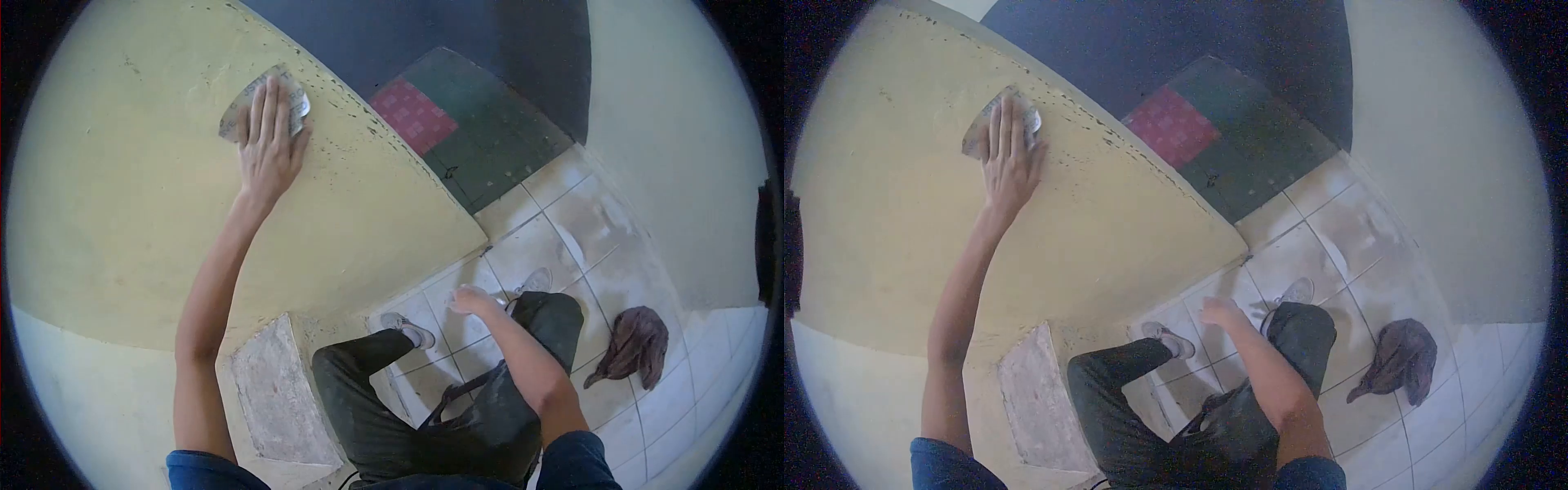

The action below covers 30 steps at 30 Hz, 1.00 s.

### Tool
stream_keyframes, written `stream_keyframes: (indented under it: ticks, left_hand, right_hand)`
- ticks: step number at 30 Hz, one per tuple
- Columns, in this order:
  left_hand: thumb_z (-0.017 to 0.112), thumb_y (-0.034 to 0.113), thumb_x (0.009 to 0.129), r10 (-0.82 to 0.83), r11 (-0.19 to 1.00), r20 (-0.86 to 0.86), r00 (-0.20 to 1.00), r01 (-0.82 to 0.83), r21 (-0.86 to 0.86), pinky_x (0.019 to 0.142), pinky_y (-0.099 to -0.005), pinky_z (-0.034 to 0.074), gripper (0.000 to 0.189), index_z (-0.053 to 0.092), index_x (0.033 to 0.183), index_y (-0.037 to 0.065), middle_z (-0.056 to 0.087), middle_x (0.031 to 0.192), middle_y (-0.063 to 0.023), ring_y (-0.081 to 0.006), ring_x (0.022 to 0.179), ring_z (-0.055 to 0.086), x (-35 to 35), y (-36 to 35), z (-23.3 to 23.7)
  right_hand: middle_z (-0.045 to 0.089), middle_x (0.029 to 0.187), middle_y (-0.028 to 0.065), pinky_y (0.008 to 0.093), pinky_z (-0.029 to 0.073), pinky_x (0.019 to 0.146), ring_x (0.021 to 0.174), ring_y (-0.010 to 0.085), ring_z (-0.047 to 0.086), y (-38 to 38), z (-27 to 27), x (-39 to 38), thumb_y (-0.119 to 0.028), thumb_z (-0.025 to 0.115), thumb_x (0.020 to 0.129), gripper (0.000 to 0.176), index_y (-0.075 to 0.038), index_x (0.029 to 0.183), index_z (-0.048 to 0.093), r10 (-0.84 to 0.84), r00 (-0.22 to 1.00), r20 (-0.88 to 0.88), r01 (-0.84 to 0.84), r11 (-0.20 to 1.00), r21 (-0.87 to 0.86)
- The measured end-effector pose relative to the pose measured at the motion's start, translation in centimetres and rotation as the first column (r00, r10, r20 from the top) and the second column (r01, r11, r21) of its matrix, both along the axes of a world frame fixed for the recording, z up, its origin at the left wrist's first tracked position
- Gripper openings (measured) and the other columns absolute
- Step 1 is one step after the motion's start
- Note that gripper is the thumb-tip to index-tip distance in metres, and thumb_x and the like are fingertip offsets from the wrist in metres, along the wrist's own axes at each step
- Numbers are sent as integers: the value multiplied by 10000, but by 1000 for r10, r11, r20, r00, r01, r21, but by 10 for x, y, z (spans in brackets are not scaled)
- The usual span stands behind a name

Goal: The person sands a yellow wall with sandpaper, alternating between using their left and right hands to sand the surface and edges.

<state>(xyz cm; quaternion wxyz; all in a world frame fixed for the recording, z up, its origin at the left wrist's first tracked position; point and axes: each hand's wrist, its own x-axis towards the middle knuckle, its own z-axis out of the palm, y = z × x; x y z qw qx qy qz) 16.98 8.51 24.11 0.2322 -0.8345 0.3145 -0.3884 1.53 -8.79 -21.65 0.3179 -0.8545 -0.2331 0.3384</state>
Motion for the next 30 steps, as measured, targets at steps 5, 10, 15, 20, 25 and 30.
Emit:
stream_keyframes:
  ticks: [5,10,15,20,25,30]
  left_hand:
    - [535,194,929,-48,996,121,991,57,-70,1167,-542,172,665,268,1502,-14,256,1572,-200,-354,1468,220,25,-10,6]
    - [544,167,881,306,940,-94,947,-285,188,1181,-532,146,704,272,1511,8,265,1571,-196,-374,1473,196,16,1,-81]
    - [547,153,853,161,950,-278,947,-72,305,1178,-494,163,694,320,1500,45,299,1564,-147,-307,1455,258,3,40,-117]
    - [566,151,853,46,998,196,980,-36,-53,1166,-500,162,689,331,1490,35,353,1535,-146,-305,1436,299,25,-16,18]
    - [550,168,862,218,970,71,973,-208,-122,1188,-534,78,687,324,1496,32,246,1586,-181,-366,1480,174,23,-17,-41]
    - [541,100,820,181,978,-425,887,-118,170,1183,-548,90,712,333,1501,81,278,1580,-137,-299,1458,250,-11,38,-177]
  right_hand:
    - [581,1286,252,464,404,1060,1225,390,535,0,11,10,-494,455,954,607,0,1296,547,-99,995,28,98,995,7]
    - [581,1279,261,470,402,1060,1227,402,529,10,-15,8,-484,449,958,596,0,1293,549,-134,988,73,129,990,59]
    - [575,1290,261,464,400,1063,1234,394,526,2,-20,17,-465,455,956,581,-1,1294,547,-122,988,95,116,991,68]
    - [560,1312,264,463,396,1069,1240,404,521,-7,14,3,-471,466,948,601,-4,1319,535,-141,990,-4,141,985,102]
    - [544,1347,248,452,377,1093,1276,385,500,-1,25,5,-492,471,941,642,-2,1353,518,-123,992,0,123,990,75]
    - [500,1409,221,442,349,1119,1323,368,459,-3,10,12,-504,465,939,683,3,1396,465,-144,989,-24,145,986,85]
